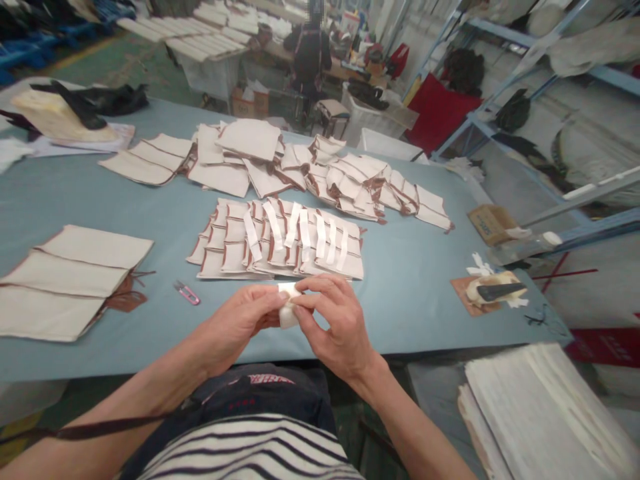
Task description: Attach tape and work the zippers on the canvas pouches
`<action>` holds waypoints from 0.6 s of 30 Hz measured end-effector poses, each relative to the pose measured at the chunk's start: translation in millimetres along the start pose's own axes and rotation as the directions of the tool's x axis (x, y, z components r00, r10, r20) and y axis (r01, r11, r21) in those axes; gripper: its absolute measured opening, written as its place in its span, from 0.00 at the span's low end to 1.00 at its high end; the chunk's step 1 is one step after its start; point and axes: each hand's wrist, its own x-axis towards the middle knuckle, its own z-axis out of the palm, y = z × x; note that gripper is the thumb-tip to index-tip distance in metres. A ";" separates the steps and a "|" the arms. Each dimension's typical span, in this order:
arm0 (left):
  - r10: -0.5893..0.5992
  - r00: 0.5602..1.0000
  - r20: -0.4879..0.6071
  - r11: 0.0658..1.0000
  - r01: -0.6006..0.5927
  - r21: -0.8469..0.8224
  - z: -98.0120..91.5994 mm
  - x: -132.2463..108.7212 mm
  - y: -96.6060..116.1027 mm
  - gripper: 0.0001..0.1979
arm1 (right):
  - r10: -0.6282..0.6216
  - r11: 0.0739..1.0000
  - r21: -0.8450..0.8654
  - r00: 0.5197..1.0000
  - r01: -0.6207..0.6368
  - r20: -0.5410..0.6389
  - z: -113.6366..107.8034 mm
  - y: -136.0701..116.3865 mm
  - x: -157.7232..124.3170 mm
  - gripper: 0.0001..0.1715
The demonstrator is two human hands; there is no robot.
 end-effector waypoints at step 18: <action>0.090 0.976 0.200 0.903 -0.165 0.396 -3.4 24.3 -18.6 0.27 | 0.644 0.720 0.320 0.765 -0.615 0.021 14.1 21.8 -11.8 0.17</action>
